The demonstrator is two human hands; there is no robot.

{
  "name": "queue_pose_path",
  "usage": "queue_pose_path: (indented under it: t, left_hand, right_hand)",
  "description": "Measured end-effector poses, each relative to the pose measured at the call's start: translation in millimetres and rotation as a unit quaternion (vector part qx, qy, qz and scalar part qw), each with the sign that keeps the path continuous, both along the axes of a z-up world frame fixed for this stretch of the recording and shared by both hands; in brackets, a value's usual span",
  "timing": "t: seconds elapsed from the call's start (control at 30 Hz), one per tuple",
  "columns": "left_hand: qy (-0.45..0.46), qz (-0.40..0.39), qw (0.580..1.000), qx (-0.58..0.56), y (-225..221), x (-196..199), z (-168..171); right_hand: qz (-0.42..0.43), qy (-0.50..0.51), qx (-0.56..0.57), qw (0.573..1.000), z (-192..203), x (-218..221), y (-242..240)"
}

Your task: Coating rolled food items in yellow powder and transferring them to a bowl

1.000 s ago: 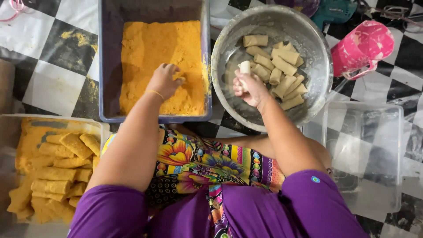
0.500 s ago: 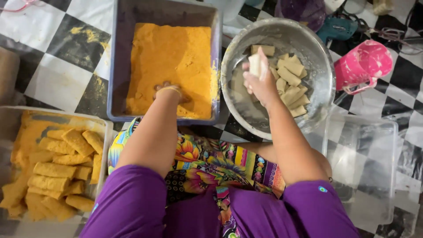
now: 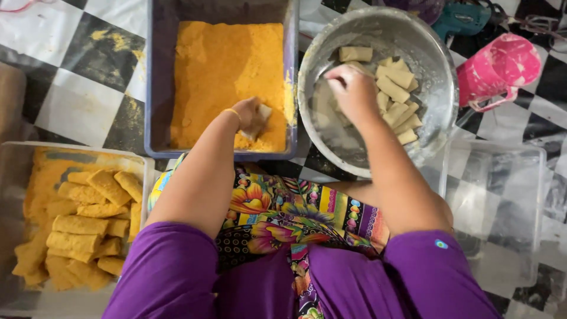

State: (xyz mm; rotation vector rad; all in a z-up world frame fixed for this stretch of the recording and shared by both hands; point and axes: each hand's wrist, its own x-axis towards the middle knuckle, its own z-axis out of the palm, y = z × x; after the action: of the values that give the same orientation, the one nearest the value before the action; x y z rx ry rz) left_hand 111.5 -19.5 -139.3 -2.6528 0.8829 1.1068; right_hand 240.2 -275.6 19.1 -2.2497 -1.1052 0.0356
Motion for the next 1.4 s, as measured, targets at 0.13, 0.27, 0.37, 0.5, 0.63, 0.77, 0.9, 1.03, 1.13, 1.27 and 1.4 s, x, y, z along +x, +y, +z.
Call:
queue_pose_path:
  t: [0.13,0.27,0.37,0.5,0.63,0.77,0.9,1.03,1.13,1.27,1.4]
  left_hand:
    - [-0.094,0.590,0.793,-0.121,-4.4,-1.0,-18.1]
    - [-0.220,0.607,0.729,-0.228,9.5,-0.1,-12.1]
    - [-0.221,0.710,0.663,-0.087,38.1,-10.1,17.7]
    - [-0.141,0.844,0.475,-0.203,66.1,-18.9,-10.9]
    - [0.016,0.803,0.446,-0.396,31.7,-28.3,85.5]
    - [0.121,0.716,0.560,-0.399,14.2,-17.3,148.5]
    - [-0.014,0.569,0.765,-0.300,17.4,-28.9,12.9]
    - [-0.063,0.475,0.840,-0.254,14.5,-18.9,-5.9]
    - [-0.010,0.485,0.843,-0.232,10.9,-18.9,-8.6]
    - [0.060,0.566,0.790,-0.227,-0.2,-30.0,32.3]
    - [-0.026,0.637,0.638,-0.432,7.1,-14.1,53.8]
  right_hand:
    - [-0.119,0.032,-0.278,0.953,-44.7,15.9,-69.5]
    - [-0.188,0.199,-0.422,0.864,-81.4,12.1,-65.5]
    - [-0.078,-0.067,-0.280,0.955,-102.9,6.5,-84.8]
    - [-0.168,0.110,-0.450,0.870,-25.2,-14.0,-33.3]
    - [-0.175,0.193,-0.476,0.840,-27.7,-14.9,-34.7]
    - [-0.215,0.306,-0.560,0.739,52.8,-40.8,3.7]
    - [-0.113,0.179,-0.587,0.781,-86.4,-4.0,-25.3]
    - [-0.151,0.205,-0.485,0.837,-143.9,6.9,-27.1]
    - [-0.161,0.253,-0.436,0.849,-158.4,7.5,-22.3]
    - [-0.145,0.544,-0.054,0.825,-126.1,-10.8,-35.4]
    - [-0.235,0.692,0.134,0.669,-51.9,-27.4,-15.3]
